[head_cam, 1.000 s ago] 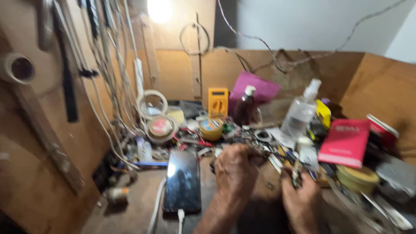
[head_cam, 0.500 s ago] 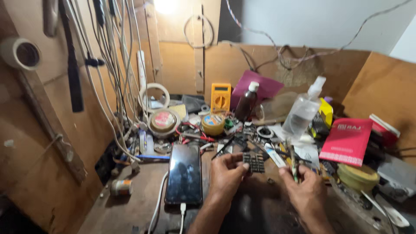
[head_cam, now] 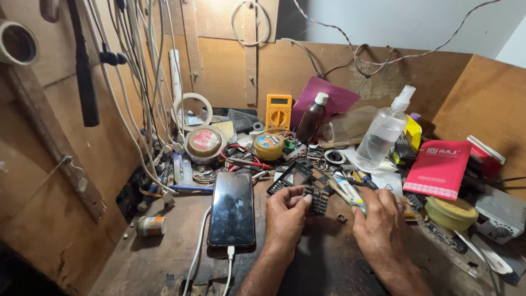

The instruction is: The person is repairing a small electronic device, likely a mobile phone, on a cluttered workbench. They use a small tool to manipulate internal components, repeatedly opening and closing the device casing to inspect the interior.

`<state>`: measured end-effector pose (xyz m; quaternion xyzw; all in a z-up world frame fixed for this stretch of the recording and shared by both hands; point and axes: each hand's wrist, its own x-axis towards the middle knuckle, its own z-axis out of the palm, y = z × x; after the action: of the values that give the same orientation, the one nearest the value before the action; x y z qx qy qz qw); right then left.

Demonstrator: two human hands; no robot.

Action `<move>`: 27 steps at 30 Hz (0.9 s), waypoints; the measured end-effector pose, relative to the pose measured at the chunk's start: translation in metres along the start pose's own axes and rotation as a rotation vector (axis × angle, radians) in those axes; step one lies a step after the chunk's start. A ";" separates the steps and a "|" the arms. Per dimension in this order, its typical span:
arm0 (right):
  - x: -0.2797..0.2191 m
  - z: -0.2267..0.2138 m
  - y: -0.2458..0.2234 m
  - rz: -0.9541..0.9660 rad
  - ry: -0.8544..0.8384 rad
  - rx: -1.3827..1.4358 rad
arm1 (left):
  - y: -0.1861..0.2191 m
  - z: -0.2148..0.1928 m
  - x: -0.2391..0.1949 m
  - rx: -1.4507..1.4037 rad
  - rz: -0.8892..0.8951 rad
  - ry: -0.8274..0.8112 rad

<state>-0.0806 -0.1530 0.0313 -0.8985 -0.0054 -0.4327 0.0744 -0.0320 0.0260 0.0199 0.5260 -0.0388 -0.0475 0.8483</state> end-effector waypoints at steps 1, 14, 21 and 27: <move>0.001 -0.005 -0.003 0.021 -0.009 0.047 | -0.002 0.001 0.000 0.015 0.022 0.018; 0.012 0.007 -0.022 0.312 -0.279 0.322 | -0.005 -0.007 -0.002 -0.190 0.121 0.145; 0.027 0.007 -0.015 0.422 -0.356 0.337 | -0.007 -0.003 -0.002 -0.171 0.134 0.157; 0.002 0.015 0.010 0.039 -0.132 -0.135 | -0.011 -0.004 0.000 -0.164 0.079 0.031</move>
<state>-0.0669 -0.1608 0.0217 -0.9279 0.0363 -0.3704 0.0215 -0.0324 0.0247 0.0080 0.4536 -0.0424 -0.0087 0.8902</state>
